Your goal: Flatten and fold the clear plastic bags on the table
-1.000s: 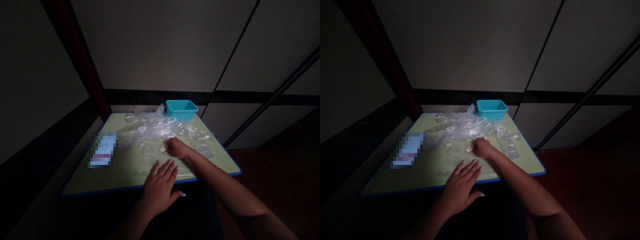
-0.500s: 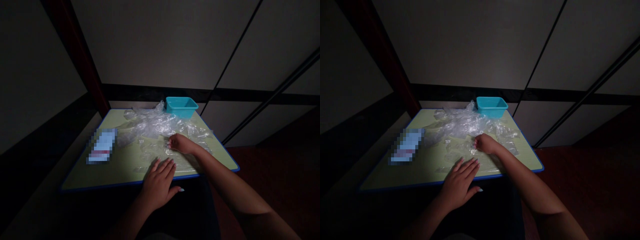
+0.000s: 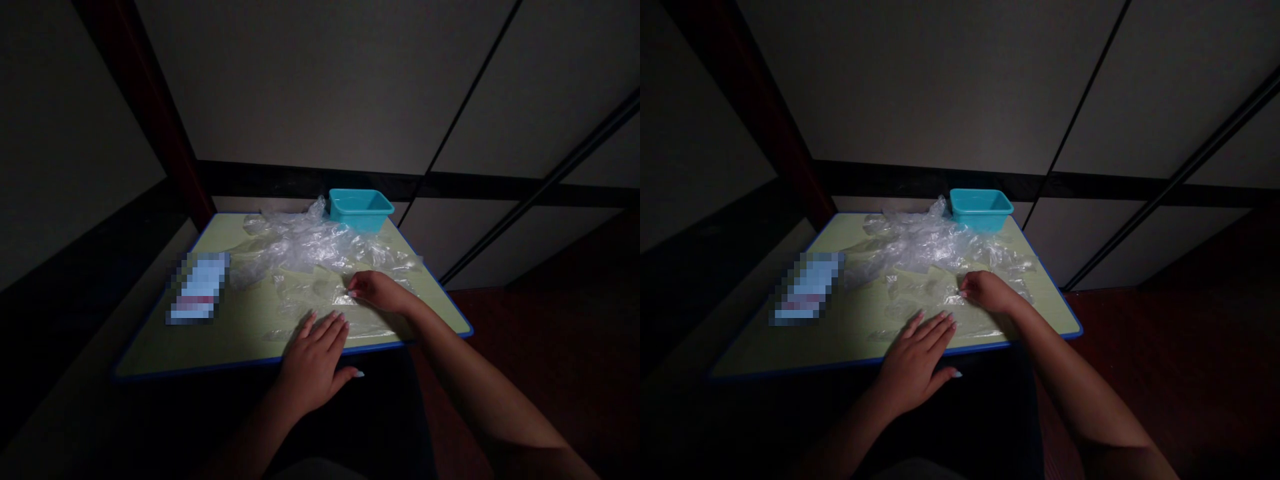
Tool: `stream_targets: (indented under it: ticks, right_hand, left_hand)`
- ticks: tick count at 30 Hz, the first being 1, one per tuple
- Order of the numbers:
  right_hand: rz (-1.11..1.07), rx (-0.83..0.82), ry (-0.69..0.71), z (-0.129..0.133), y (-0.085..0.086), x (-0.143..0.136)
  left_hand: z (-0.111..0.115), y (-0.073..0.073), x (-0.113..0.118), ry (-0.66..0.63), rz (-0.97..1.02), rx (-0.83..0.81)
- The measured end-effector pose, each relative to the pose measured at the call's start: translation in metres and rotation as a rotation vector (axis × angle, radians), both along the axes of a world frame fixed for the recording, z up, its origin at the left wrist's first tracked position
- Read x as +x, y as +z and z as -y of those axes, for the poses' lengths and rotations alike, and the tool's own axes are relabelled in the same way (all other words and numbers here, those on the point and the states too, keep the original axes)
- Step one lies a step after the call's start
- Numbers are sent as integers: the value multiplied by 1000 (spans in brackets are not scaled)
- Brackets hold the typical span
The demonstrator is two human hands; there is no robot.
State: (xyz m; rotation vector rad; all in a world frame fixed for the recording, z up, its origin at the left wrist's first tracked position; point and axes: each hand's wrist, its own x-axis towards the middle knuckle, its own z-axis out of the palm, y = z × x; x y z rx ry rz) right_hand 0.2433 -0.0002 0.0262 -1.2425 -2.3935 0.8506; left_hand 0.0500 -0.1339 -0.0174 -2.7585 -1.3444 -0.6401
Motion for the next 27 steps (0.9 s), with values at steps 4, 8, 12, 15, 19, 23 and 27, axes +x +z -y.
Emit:
stream_targets:
  ticks: [4, 8, 12, 15, 19, 23, 27]
  right_hand:
    - [1, -5, 23, -3, -4, 3]
    - [8, -4, 57, -5, -3, -3]
    - [20, 7, 79, -8, 1, -9]
    - [32, -6, 110, -10, 1, -10]
    - [27, -9, 97, -9, -5, -9]
    - [-2, 53, 33, 0, -7, -6]
    - [-32, 158, -11, 15, -2, -5]
  left_hand:
    - [0, 0, 0, 1, 3, -4]
    - [0, 2, 1, 2, 1, -5]
    - [0, 2, 0, 1, 1, 17]
    - [0, 0, 0, 0, -6, 37]
    - [0, -1, 0, 7, -23, 31]
    - [0, 1, 1, 18, -28, 24]
    - [0, 2, 1, 26, -30, 25]
